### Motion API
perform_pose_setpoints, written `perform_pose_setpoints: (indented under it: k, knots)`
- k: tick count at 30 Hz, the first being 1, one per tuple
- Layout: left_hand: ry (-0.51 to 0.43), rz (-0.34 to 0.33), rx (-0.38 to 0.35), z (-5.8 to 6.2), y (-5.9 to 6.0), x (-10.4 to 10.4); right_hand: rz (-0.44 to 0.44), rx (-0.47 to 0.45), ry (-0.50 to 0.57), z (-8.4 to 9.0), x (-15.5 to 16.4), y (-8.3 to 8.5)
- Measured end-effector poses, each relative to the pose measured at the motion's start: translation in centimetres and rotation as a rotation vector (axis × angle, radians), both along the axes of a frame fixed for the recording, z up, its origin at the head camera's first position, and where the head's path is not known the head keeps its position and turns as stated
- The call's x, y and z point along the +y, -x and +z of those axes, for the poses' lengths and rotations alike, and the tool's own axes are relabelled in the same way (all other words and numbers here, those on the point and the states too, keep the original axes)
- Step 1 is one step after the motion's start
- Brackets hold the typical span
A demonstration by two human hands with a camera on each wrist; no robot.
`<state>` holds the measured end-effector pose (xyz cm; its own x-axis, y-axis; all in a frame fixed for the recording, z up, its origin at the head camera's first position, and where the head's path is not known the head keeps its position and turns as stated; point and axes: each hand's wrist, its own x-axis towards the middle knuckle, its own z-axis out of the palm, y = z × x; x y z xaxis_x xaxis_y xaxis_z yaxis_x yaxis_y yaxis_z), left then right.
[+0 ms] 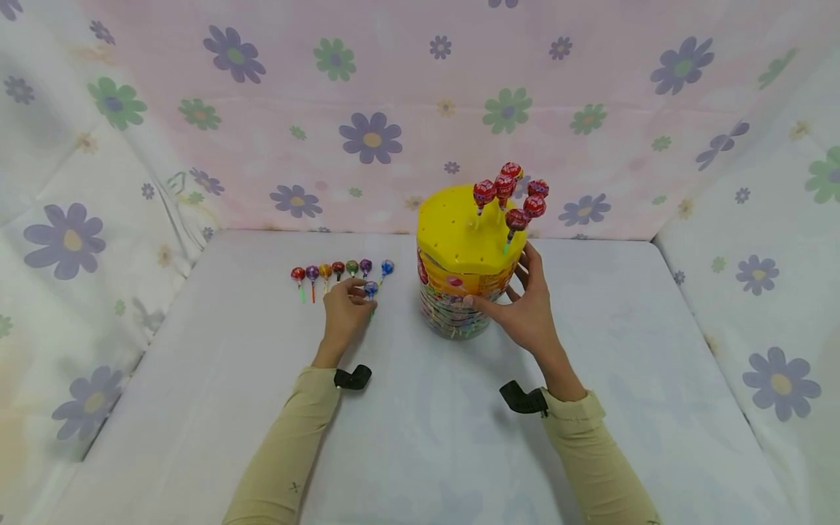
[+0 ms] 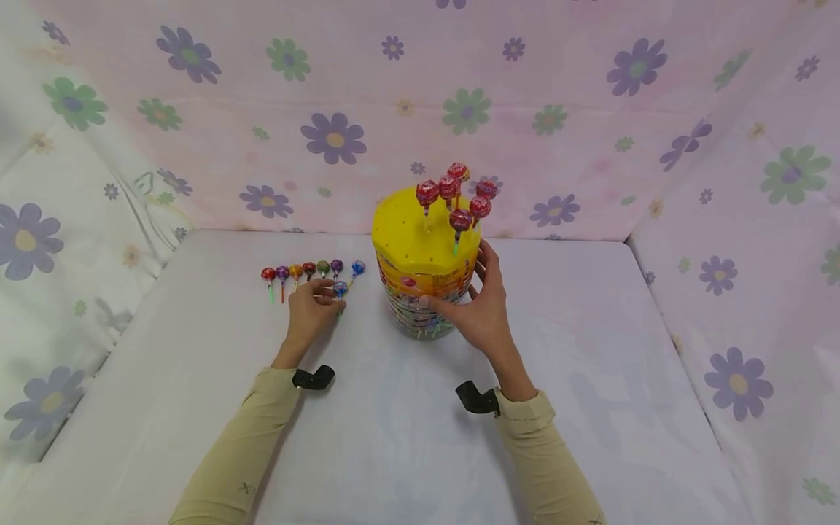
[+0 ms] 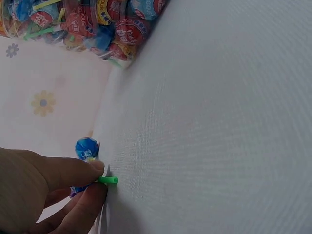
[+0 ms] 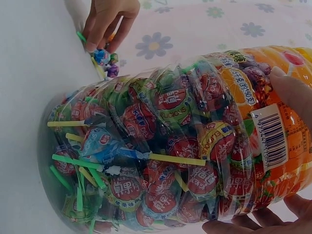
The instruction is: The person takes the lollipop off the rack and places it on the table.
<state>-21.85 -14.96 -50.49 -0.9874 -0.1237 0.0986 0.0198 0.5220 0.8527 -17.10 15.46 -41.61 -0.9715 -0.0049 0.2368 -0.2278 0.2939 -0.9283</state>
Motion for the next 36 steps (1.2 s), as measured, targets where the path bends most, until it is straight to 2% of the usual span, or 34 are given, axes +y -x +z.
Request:
perform_pose_setpoints:
  k: [5,10,15,18,22,27,30,36]
  knots:
    - [0.002,0.012,0.011,0.5,-0.5,-0.1,0.004,0.001,0.003,0.0,0.0,-0.1]
    - [-0.044,-0.021,0.096,2.1,-0.9,0.1,0.007,0.001,-0.002,0.1,0.0,-0.2]
    - [-0.175,-0.094,0.175,5.0,-1.4,1.1,0.001,-0.007,0.000,0.2,0.1,-0.2]
    - [-0.256,-0.113,0.241,7.0,-2.0,2.0,0.004,-0.008,0.006,0.1,0.0,-0.2]
    - [-0.372,-0.133,0.386,9.6,-2.8,3.6,0.009,-0.001,0.011,0.0,0.0,-0.2]
    - [-0.553,-0.215,0.596,12.2,-3.6,6.1,0.003,-0.008,0.003,0.0,0.0,-0.1]
    - [-0.582,-0.255,0.654,13.6,-3.9,7.5,0.002,-0.010,-0.001,0.0,0.0,-0.1]
    - [-0.547,-0.320,0.662,16.0,-3.6,9.9,-0.009,-0.004,-0.009,0.0,0.1,0.0]
